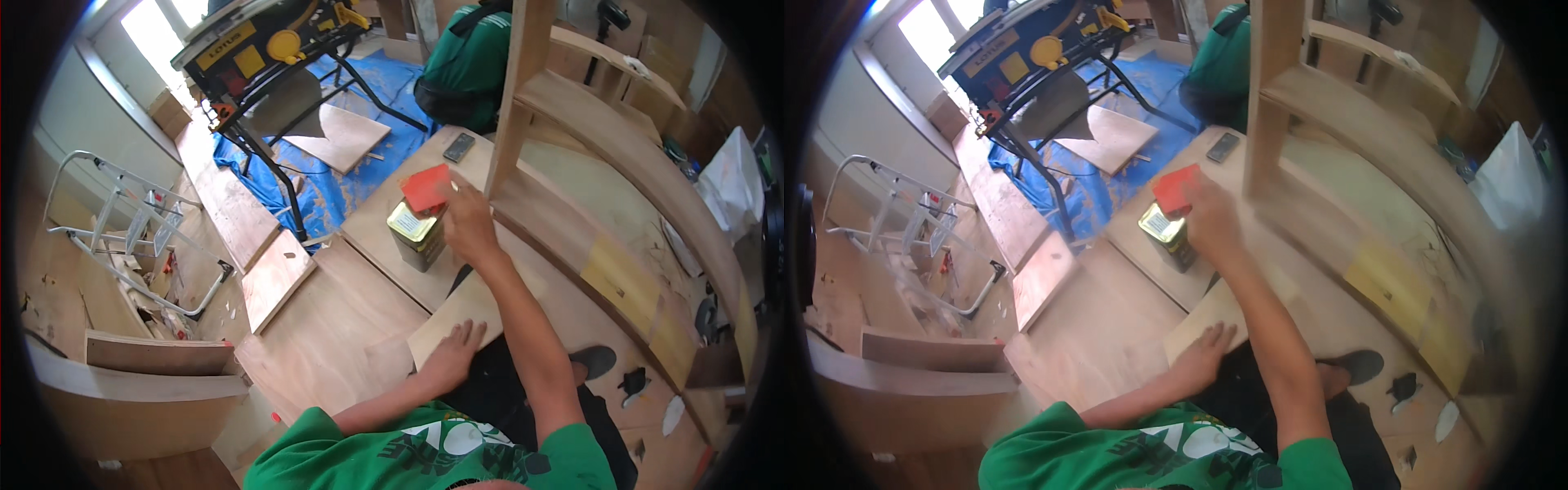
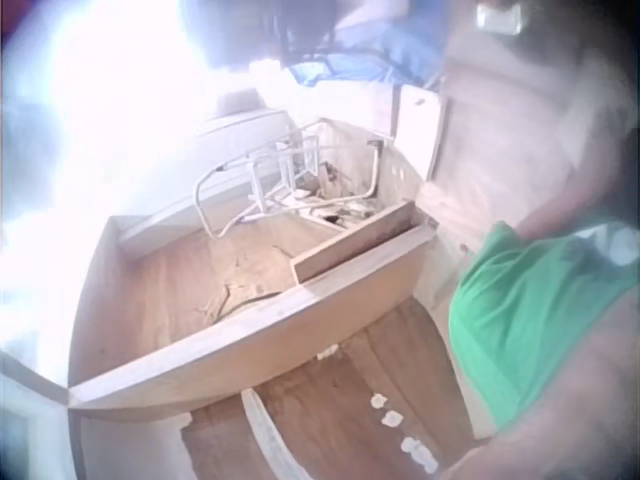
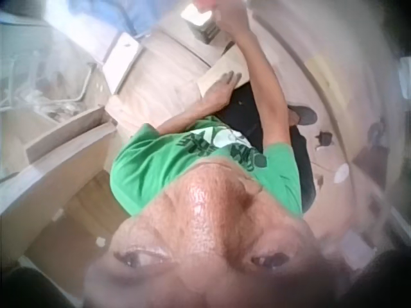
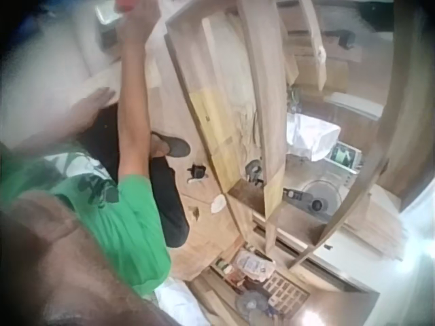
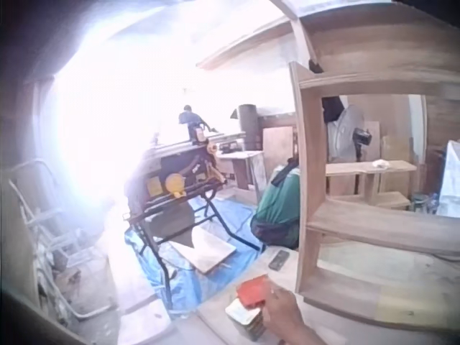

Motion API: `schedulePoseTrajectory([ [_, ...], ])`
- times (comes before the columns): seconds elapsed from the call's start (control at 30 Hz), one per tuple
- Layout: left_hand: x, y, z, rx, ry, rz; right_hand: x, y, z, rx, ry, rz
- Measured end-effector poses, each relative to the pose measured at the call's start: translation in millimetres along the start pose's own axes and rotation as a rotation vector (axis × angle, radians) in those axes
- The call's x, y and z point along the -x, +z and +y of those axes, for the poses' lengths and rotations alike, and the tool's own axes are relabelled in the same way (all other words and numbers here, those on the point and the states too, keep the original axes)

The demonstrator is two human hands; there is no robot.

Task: The person sits on the floor and applies a liquid wood finish to a wooden frame using a red cloth. They repeatedly pour the finish from a metal can onto the cloth and rub it into the wood, covering various sections of the frame.

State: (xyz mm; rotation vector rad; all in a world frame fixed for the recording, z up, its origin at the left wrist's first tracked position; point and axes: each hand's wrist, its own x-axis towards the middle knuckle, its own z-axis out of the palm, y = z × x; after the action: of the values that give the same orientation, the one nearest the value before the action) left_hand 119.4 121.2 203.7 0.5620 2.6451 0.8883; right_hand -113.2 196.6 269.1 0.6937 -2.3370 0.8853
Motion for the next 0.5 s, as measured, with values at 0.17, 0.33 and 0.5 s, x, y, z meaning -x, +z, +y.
schedulePoseTrajectory([
  [0.17,26,-103,1,0.110,0.061,0.040,68,-122,-13,-0.347,0.501,0.255],
  [0.33,20,-142,38,0.111,0.013,-0.205,148,-215,-17,-0.344,0.655,0.765],
  [0.5,-10,-145,74,0.328,0.360,-0.232,208,-267,-41,-0.081,0.765,0.429],
])
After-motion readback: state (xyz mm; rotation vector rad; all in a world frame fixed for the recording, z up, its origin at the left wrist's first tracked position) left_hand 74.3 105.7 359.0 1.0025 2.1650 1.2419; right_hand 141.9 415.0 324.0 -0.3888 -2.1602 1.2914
